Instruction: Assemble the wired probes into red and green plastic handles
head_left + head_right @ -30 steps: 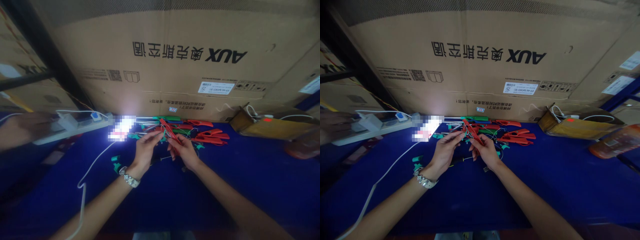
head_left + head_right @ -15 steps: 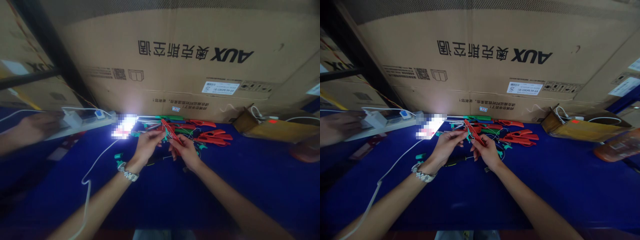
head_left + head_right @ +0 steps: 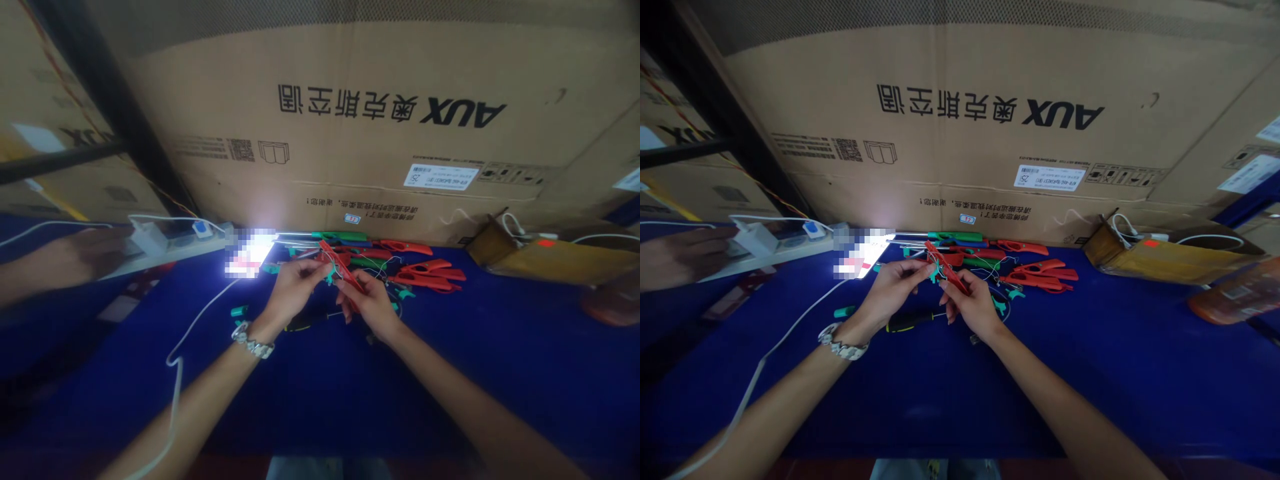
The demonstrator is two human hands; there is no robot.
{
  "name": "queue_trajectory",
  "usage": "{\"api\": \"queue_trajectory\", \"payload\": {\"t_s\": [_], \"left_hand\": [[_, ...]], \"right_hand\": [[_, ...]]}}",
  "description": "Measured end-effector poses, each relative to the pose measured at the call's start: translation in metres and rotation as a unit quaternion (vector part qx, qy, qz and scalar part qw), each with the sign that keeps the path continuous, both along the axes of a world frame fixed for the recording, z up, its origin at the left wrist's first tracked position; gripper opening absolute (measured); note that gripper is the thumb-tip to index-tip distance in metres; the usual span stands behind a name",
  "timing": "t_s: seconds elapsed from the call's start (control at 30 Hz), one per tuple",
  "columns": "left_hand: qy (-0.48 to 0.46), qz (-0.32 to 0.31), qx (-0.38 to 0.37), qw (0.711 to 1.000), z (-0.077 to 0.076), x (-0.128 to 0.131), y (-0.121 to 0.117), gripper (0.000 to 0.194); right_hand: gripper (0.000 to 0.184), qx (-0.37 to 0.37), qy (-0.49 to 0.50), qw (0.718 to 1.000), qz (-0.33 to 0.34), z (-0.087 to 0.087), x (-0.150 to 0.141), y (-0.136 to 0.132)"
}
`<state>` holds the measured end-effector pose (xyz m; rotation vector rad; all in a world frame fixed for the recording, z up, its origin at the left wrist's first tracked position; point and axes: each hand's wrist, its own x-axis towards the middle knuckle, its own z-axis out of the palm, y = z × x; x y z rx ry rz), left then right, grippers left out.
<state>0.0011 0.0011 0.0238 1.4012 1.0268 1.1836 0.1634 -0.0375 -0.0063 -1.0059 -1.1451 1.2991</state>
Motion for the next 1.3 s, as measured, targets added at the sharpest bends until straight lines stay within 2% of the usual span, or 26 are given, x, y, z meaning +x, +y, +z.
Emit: {"api": "queue_trajectory", "payload": {"t_s": [0.13, 0.3, 0.43, 0.5, 0.67, 0.8, 0.87, 1.0, 1.17, 1.3], "left_hand": [[-0.019, 0.031, -0.002, 0.999, -0.004, 0.007, -0.004, 0.019], [-0.077, 0.109, 0.017, 0.991, -0.018, 0.02, -0.008, 0.021], [-0.076, 0.152, 0.055, 0.984, -0.027, 0.027, -0.007, 0.019], [-0.086, 0.143, 0.07, 0.984, -0.029, 0.028, -0.007, 0.02], [-0.092, 0.07, 0.063, 0.991, -0.026, 0.024, -0.009, 0.025], [-0.05, 0.071, 0.082, 0.993, -0.024, 0.023, -0.011, 0.025], [-0.082, 0.08, 0.077, 0.99, -0.024, 0.024, -0.009, 0.027], [-0.183, 0.071, 0.06, 0.979, -0.026, 0.026, -0.002, 0.046], [-0.191, 0.052, 0.047, 0.979, -0.024, 0.026, 0.0, 0.044], [-0.176, 0.001, -0.001, 0.984, -0.017, 0.019, -0.002, 0.041]], "right_hand": [[0.042, 0.001, -0.001, 1.0, -0.003, 0.0, -0.001, 0.0], [0.042, 0.0, -0.001, 1.0, -0.007, 0.001, -0.003, -0.001], [0.041, 0.009, -0.003, 1.0, -0.006, 0.001, -0.004, 0.0], [0.041, 0.009, -0.001, 1.0, -0.003, 0.001, -0.004, 0.0], [0.041, 0.007, 0.005, 1.0, 0.01, 0.001, -0.003, -0.001], [0.041, 0.011, 0.004, 1.0, 0.019, 0.003, -0.003, -0.001], [0.041, 0.012, 0.006, 1.0, 0.022, 0.004, -0.003, -0.002], [0.039, 0.005, 0.006, 0.999, 0.032, 0.003, -0.002, -0.003], [0.037, 0.003, 0.004, 0.999, 0.037, 0.001, -0.001, -0.002], [0.037, 0.001, 0.006, 0.999, 0.036, 0.001, 0.0, -0.003]]}}
